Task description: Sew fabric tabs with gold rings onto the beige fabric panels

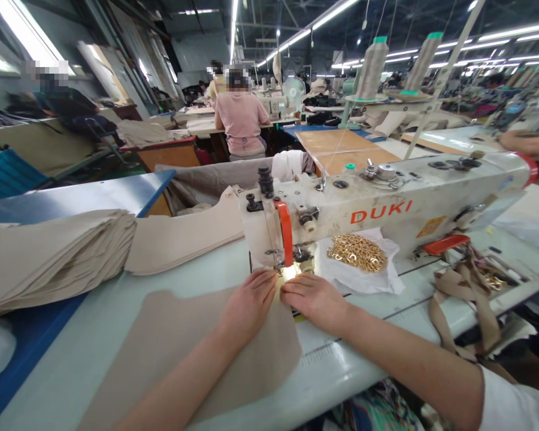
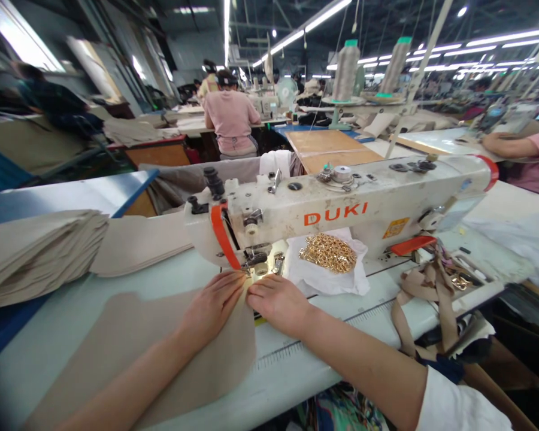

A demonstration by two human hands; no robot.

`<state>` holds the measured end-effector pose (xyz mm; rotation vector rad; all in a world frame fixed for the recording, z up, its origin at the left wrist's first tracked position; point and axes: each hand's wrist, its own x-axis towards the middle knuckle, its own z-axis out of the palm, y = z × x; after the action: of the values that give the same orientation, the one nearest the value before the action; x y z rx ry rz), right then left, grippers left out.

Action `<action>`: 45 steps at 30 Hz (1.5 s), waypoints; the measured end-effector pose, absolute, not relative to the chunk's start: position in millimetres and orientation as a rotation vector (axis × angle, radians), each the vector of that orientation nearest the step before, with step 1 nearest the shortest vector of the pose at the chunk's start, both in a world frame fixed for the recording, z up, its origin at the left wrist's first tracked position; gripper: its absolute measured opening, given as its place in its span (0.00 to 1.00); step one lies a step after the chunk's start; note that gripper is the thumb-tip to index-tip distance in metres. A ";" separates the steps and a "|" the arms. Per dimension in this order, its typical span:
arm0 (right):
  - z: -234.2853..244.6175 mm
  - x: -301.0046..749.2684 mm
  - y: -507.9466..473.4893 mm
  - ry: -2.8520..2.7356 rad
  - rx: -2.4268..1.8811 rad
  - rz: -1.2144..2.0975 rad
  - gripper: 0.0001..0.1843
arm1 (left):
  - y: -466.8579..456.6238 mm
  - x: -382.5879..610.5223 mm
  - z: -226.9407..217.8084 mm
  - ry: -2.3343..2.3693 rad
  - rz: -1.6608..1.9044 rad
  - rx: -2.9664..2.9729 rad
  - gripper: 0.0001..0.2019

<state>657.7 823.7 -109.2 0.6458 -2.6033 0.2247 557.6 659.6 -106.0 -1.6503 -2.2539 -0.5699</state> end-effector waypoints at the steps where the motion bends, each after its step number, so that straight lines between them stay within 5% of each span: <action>1: -109.3 657.5 823.7 -2.613 0.652 0.222 0.04 | 658.6 559.0 -105.9 -2.267 -0.541 -1.649 0.17; 45: -113.6 646.6 826.4 -2.694 0.603 0.177 0.05 | 659.0 543.3 -116.3 -2.268 -0.488 -1.673 0.18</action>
<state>646.6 826.4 -113.6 0.6027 -2.6942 0.1768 543.3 659.0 -116.3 -1.6728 -2.2678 -0.4880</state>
